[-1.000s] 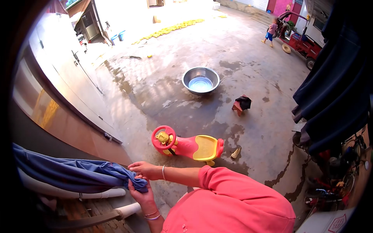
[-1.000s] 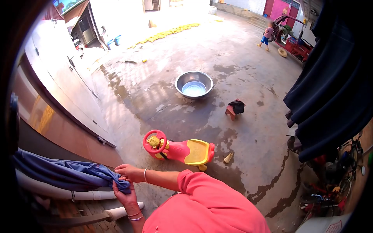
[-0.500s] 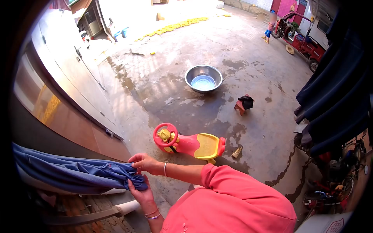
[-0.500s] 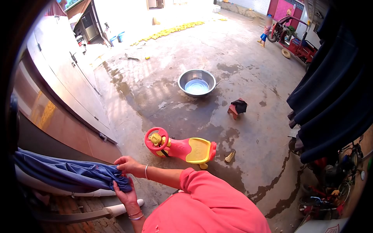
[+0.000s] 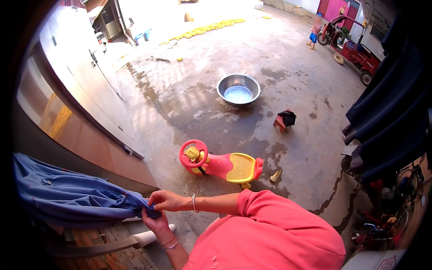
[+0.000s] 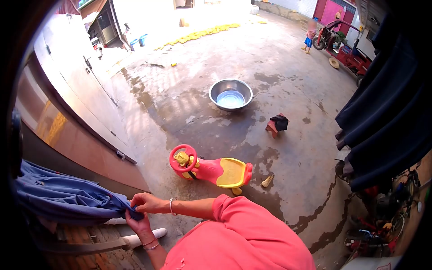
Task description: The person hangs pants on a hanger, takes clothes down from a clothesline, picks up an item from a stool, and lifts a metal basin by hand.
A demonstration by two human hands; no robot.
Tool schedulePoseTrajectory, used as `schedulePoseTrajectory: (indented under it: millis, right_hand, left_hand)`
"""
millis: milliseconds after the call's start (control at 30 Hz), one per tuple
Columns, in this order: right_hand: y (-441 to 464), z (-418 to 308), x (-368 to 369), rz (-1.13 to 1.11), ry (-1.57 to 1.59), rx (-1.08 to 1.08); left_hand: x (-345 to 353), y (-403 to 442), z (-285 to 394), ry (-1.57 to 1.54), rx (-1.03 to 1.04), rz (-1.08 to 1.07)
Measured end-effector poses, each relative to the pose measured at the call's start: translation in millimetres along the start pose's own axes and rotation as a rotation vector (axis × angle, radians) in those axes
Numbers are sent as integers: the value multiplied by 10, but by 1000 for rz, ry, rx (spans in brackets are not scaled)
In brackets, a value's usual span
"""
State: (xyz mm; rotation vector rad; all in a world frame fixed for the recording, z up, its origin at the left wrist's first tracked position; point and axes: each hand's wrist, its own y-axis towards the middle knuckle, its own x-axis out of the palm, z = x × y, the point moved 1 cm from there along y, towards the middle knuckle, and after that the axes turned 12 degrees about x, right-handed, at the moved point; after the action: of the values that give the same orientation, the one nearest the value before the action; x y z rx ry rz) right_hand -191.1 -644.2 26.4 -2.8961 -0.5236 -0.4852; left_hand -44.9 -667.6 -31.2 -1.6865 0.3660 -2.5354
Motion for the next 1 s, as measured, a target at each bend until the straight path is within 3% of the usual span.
schedulePoseTrajectory:
  millis: [267,333,400,467,600,900,1000]
  right_hand:
    - [60,304,-248,205,-146,-38]
    - [-3,231,-263,191,-66,116]
    - [16,273,-320,197,-49,109]
    - [39,331,-403,203,-30,103]
    - [4,295,-555,212,25,166]
    - [-52,-22,-915,374,110,213]
    - [-107,-79,-1071,443,201,198]
  left_hand:
    - [-131,144,113,-77,33,31]
    - [-192,210,115,-100,30,-7]
    - [-157,223,93,-124,31,-43]
    - [-51,194,46,-31,142,117]
    - [-115,253,-92,-128,142,203]
    - [-315,249,-338,-360,-114,399]
    - [-396,308,-351,-378,-142,348]
